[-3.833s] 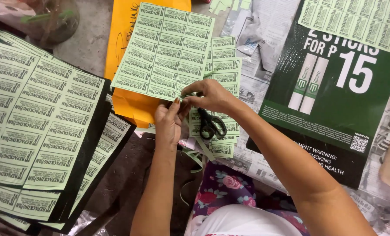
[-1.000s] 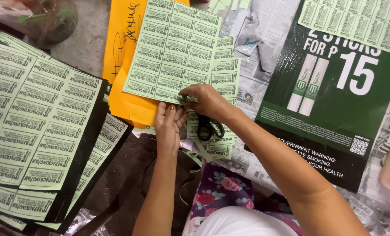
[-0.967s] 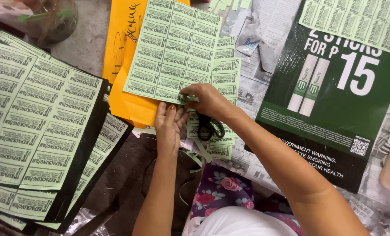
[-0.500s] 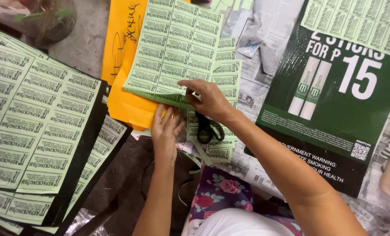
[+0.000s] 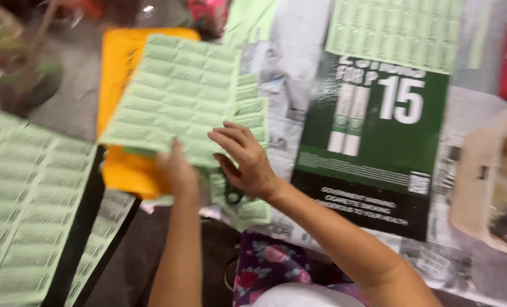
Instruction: Applying glue to a promotional poster with a brush and sticking green labels onto it before cutting them into strips.
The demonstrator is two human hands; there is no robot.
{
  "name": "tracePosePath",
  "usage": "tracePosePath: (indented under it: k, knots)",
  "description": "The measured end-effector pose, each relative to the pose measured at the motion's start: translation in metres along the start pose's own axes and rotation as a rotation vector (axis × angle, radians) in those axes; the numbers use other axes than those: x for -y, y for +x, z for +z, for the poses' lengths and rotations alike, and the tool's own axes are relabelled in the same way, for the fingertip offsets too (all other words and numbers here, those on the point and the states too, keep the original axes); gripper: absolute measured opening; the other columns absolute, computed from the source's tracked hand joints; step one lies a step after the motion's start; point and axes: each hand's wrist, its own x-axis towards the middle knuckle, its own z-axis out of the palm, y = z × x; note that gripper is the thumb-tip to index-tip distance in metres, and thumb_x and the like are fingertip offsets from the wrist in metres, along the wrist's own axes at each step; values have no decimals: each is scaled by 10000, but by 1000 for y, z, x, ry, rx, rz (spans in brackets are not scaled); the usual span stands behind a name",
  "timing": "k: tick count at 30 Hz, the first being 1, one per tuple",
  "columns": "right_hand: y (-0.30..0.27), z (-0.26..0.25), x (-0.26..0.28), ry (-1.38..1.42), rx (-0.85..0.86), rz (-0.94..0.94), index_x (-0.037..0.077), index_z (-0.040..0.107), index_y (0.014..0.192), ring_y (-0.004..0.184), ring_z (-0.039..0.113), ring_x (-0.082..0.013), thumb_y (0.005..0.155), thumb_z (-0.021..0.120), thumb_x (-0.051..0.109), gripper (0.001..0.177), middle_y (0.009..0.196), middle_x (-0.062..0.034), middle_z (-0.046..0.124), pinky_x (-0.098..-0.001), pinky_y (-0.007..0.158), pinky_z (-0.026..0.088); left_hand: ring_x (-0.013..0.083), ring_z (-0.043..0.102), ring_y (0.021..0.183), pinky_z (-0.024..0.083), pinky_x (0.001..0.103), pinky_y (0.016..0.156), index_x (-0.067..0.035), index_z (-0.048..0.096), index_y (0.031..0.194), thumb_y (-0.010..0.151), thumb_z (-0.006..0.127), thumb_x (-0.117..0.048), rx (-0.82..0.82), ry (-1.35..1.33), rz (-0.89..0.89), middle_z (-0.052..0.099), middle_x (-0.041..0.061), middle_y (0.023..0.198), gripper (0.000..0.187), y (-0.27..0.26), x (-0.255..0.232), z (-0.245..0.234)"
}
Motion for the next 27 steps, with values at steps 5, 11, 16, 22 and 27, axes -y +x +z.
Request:
tracePosePath:
  k: [5,11,16,22,27]
  knots:
    - [-35,-47,-32,60,-127,321,85,681,1308,1167,663,-325,924,717,67,385,1199,-115,688,-438,965,578,471,598,1014,434,470,951,89,605,974,1073,719,-506,-121,492,441,592,316,949,615,14,-32,-64]
    - [-33,-89,-46,409,-169,835,43,633,1337,1129,701,-214,947,616,156,406,1213,-134,728,-318,936,611,30,447,758,340,215,474,-134,439,1289,1132,624,-490,-142,512,-132,450,-47,1022,430,-55,-156,-93]
    - [-17,-115,-62,641,15,1075,16,577,1401,1047,743,-217,922,631,308,563,1233,-153,730,-280,851,611,81,721,1265,638,231,996,-195,543,1445,1060,441,-408,207,97,-307,692,-22,1421,452,-27,-155,-118]
    - [-5,-49,-80,71,301,285,59,567,1378,1024,668,-330,1006,618,192,398,1183,-206,665,-426,829,599,112,818,1071,724,152,618,-158,631,1398,987,629,-301,217,-177,-411,776,-7,1368,435,12,-131,-141]
    - [83,59,-89,-50,246,-142,47,544,1327,1349,524,-454,943,663,109,407,1399,-203,563,-549,1142,434,60,791,996,674,161,747,-186,676,1332,1011,613,-418,115,-110,-551,802,-48,1206,400,15,-145,-150]
